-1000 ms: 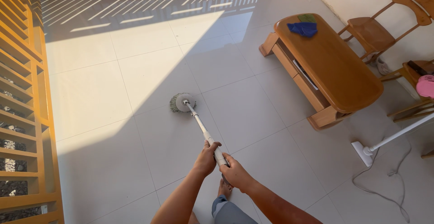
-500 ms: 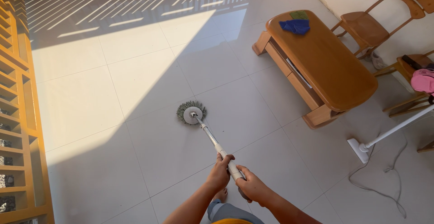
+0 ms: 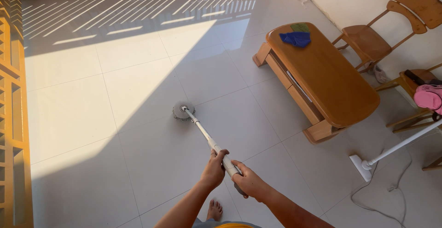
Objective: The person uses a spin mop to clean a tiled floor on a balcony. They move the mop back and forth across the surface, covering different areas systematically.
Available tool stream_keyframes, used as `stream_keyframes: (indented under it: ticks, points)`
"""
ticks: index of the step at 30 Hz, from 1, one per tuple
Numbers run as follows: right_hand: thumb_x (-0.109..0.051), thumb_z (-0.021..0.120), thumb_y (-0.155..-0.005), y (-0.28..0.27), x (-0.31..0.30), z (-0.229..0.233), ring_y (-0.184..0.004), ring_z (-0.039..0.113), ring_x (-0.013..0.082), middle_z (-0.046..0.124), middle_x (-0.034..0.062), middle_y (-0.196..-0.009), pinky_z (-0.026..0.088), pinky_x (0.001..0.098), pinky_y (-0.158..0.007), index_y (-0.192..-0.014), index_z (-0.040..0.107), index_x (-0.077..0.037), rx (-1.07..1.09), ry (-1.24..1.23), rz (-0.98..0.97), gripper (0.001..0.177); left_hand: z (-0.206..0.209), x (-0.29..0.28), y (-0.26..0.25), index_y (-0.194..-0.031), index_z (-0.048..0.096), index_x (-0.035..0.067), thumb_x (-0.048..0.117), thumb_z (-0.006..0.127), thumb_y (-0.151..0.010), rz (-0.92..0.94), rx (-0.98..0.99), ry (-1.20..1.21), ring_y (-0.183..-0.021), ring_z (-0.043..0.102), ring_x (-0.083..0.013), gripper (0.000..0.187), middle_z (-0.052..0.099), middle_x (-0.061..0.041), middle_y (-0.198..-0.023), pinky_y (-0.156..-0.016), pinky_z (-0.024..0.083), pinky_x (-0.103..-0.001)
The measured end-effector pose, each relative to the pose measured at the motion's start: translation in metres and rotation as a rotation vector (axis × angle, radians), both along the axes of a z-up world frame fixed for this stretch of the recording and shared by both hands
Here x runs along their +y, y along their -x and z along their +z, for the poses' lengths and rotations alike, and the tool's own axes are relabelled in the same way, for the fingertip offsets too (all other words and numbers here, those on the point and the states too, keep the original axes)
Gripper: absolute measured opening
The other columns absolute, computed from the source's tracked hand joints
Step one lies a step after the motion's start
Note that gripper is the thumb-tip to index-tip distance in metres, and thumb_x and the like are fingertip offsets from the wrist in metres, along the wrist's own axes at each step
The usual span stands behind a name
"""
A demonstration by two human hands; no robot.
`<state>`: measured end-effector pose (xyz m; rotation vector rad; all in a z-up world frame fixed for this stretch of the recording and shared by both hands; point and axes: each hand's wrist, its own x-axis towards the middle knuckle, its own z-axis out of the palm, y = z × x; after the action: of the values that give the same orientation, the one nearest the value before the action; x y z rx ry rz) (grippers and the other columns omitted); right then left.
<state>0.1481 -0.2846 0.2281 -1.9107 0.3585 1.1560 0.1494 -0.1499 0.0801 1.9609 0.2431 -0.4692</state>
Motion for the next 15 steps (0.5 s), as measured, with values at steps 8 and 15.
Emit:
stream_keyframes:
  ticks: [8,15]
  points:
    - [-0.022,0.041,-0.095,-0.021,-0.004,-0.024,-0.069,0.042,0.0173,0.051,0.0066,-0.090,0.039,0.0306,-0.054,-0.162,0.032,-0.029,0.027,0.020,0.009,0.068,-0.012,-0.005,-0.016,-0.140,0.045,0.027,0.000,0.041,-0.100,-0.039,0.091,0.012,-0.140,0.044,-0.0404,0.049,0.010,-0.028,-0.166,-0.086,0.054,-0.044]
    - [-0.022,0.042,-0.094,-0.076,0.029,-0.051,-0.066,0.042,0.0164,0.051,0.0063,-0.088,0.039,0.0302,-0.051,-0.162,0.033,-0.027,-0.020,-0.006,0.008,0.068,-0.038,0.029,-0.074,-0.140,0.045,0.027,0.000,0.043,-0.100,-0.033,0.072,0.000,-0.149,0.035,-0.0397,0.049,0.011,-0.027,-0.166,-0.099,0.050,-0.047]
